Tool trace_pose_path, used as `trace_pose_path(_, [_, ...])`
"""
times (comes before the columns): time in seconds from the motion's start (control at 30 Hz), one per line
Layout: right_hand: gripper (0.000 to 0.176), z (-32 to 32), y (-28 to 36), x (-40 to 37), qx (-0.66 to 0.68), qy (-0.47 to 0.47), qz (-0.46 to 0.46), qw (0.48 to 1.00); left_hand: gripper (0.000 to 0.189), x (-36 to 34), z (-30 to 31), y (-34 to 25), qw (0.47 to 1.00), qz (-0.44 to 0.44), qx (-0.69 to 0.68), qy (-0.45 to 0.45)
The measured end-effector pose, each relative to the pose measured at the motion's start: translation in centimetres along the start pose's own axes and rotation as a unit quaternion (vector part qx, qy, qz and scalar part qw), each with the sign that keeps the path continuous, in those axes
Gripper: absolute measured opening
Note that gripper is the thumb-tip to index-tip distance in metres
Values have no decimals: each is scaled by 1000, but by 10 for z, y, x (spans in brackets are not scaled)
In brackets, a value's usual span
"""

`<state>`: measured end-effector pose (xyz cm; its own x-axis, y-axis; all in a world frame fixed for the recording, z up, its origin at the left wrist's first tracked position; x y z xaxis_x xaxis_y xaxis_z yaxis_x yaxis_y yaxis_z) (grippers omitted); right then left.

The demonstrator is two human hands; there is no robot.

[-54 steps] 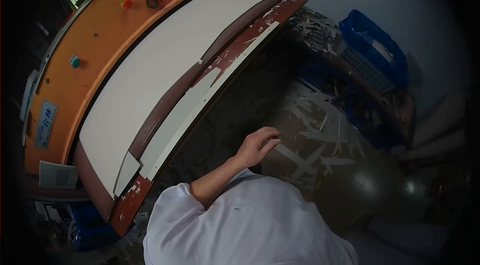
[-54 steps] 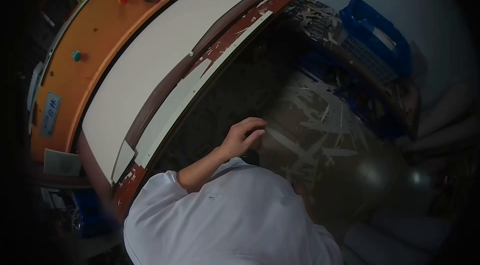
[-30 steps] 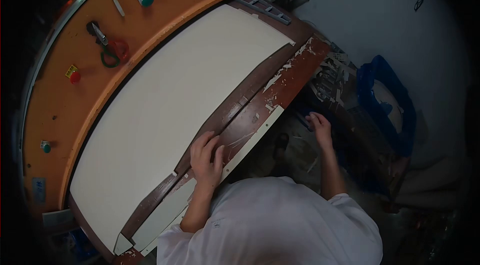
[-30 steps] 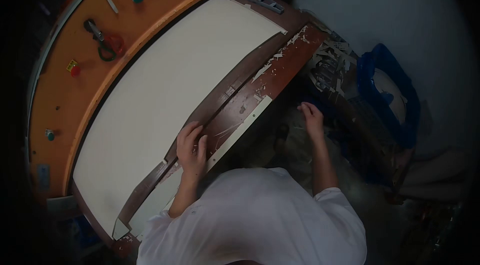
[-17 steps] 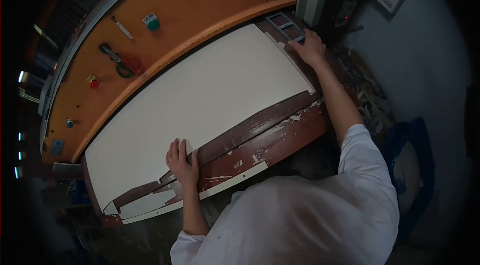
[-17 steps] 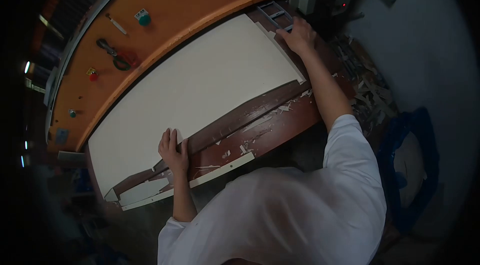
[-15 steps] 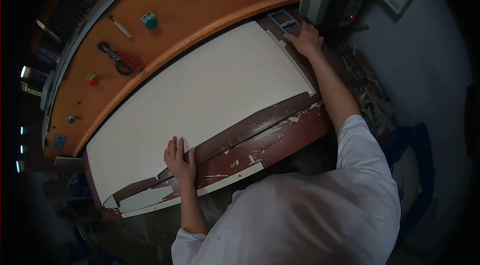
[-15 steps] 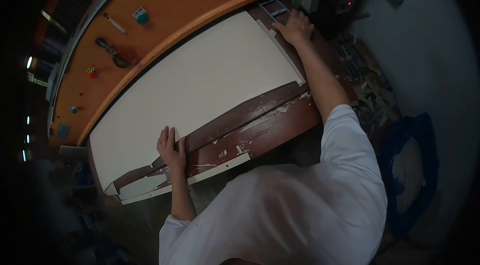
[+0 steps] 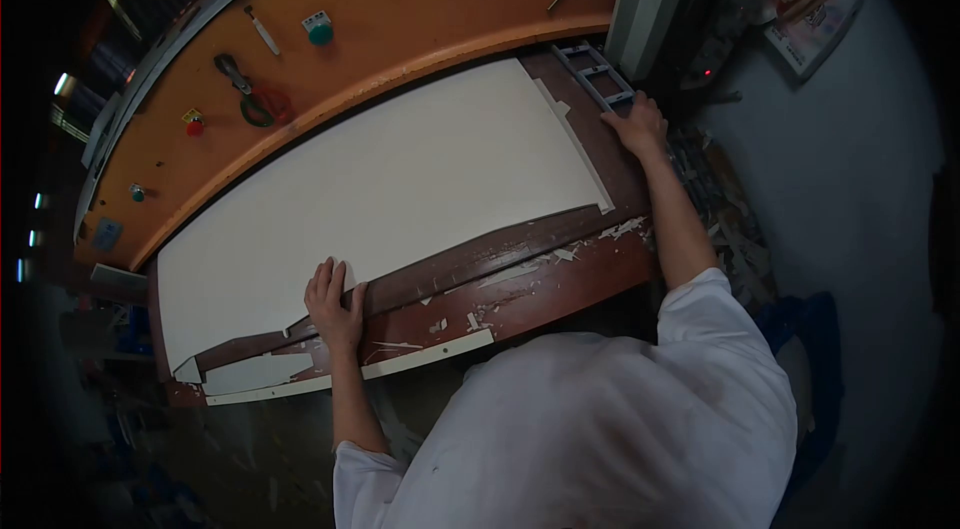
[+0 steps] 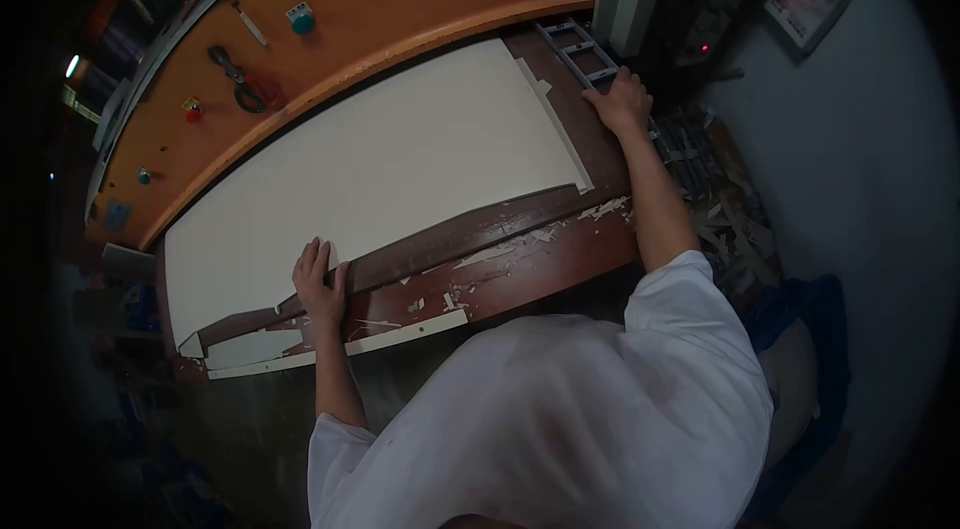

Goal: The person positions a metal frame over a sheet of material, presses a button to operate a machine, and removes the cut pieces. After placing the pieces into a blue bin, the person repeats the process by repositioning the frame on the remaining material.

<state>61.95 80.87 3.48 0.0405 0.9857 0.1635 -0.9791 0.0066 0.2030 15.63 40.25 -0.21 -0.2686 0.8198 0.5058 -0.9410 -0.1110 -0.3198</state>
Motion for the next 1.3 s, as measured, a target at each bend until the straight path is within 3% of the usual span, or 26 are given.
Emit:
trace_pose_path(0.2, [100, 51, -137, -140, 153, 74, -58, 984, 60, 3, 3, -6, 1000, -6, -11, -20])
trace_pose_path(0.33, [92, 81, -174, -216, 185, 94, -82, 975, 62, 5, 5, -9, 1000, 4, -3, -21])
trace_pose_path(0.4, [88, 72, -200, -228, 154, 89, -18, 984, 63, 6, 5, -8, 999, 10, -10, -29])
trace_pose_path(0.5, [88, 88, -162, -230, 168, 99, 35, 980, 64, 4, 6, -4, 998, 26, -51, -36])
trace_pose_path(0.57, [88, 81, -137, -218, 211, 120, 82, 967, 63, -1, 6, 1, 985, 103, -130, -38])
trace_pose_path(0.7, [88, 80, -46, -182, 276, 151, 207, 926, 67, 0, 5, 12, 916, 198, -330, -114])
trace_pose_path(0.83, [90, 70, 41, -152, 233, 129, 374, 888, 77, -3, 27, 21, 935, 183, -244, -180])
trace_pose_path(0.93, [91, 60, 95, -142, 211, 132, 446, 860, 83, -13, 46, 34, 940, 190, -171, -225])
trace_pose_path(1.07, [92, 43, 130, -139, 201, 161, 489, 834, 86, -21, 66, 59, 937, 213, -130, -243])
trace_pose_path(1.3, [94, 24, 143, -140, 183, 183, 507, 822, 95, -18, 67, 81, 959, 213, -81, -171])
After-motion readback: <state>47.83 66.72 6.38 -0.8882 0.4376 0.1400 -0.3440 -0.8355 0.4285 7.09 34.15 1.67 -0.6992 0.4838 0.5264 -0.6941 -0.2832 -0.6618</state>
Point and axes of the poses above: each hand's wrist, its own x-axis towards the middle knuckle, its own z-axis out of the back of the hand, y = z × x, the point moved 1 cm from there along x, towards the middle knuckle, and after that the axes turned 8 degrees about -x, right-handed, at the moved point
